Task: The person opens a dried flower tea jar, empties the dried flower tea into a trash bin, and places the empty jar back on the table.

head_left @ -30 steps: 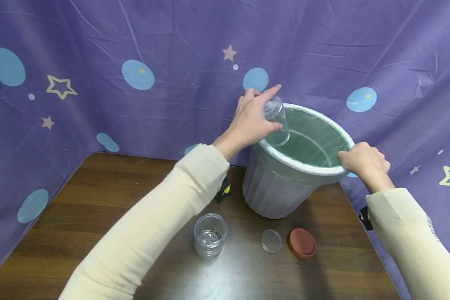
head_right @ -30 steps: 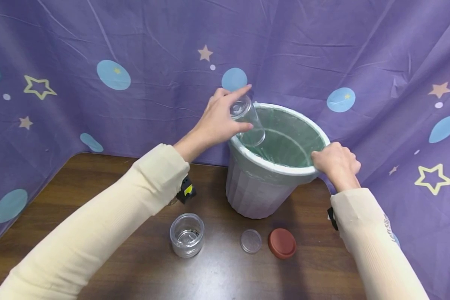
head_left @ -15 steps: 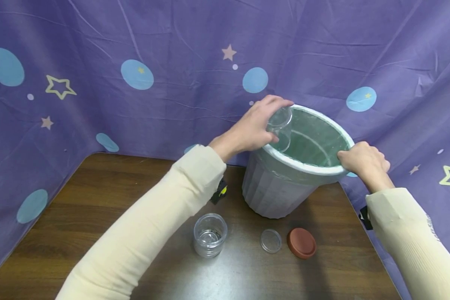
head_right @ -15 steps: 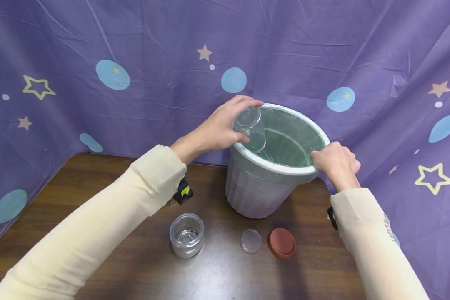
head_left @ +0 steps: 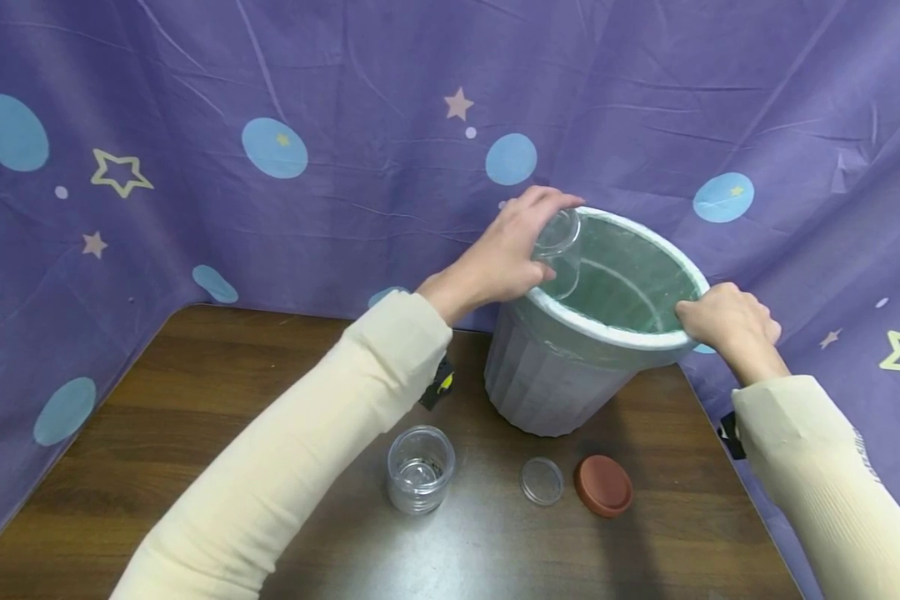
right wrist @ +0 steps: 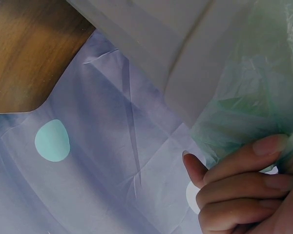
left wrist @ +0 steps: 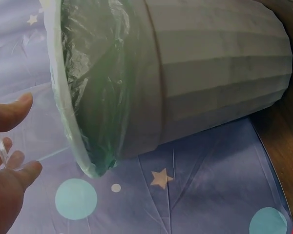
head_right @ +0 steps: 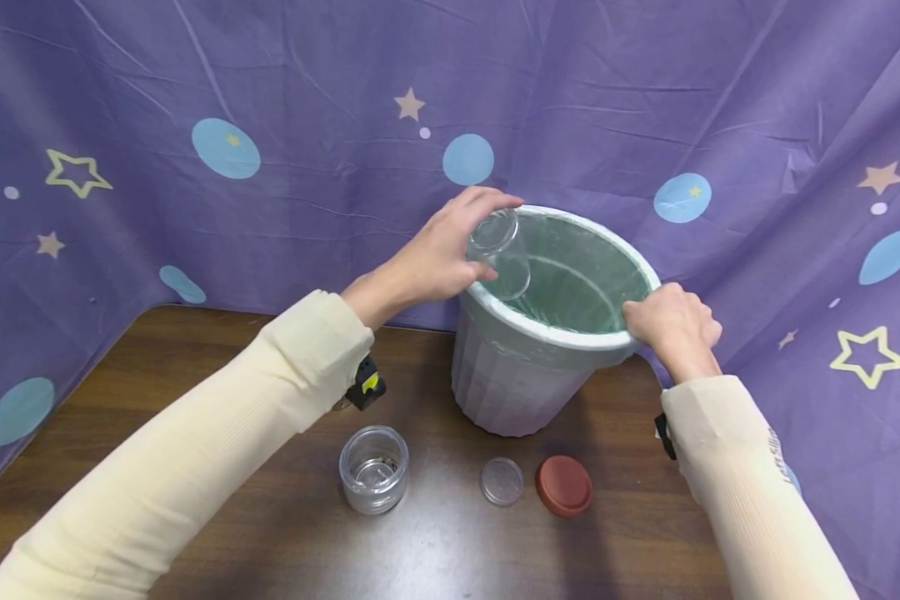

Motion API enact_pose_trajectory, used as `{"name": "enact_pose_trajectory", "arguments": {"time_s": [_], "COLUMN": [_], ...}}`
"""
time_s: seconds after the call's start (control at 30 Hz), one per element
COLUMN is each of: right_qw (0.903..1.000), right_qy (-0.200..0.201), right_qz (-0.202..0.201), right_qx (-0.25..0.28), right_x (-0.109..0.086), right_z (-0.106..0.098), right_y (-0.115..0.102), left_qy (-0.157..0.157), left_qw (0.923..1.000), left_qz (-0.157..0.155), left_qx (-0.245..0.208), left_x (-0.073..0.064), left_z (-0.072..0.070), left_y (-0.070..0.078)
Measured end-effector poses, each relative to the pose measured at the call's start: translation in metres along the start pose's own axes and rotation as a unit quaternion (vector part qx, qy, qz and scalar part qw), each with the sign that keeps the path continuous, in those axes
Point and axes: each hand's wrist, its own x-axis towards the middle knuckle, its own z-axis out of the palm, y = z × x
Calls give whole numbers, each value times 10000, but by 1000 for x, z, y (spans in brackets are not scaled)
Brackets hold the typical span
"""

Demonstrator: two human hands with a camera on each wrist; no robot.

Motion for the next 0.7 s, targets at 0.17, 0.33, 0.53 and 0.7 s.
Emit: {"name": "enact_pose_trajectory", "arguments": {"time_s": [0.17,0.33,0.53,0.7], "right_qw": [10000,10000,10000,10000], "right_qy": [2,15,3,-11], "right_qz": [6,-9,-11,-8], "right_qx": [-16,-19,-11,9], "right_x": [0,-1,-2,-3], "right_z": [0,0,0,-1], "right_y": [0,-1,-1,-1], "left_qy": [70,88,217,383], "left_qw": [9999,9989,9976,9960], "left_qz": [-134,-443,-635,-779], "left_qx": [-18,-108,-194,-189], "left_x": [-1,-3,-6,-9], "left_z": [0,-1,-3,-9], "left_y": [-2,-3,-6,-11]}}
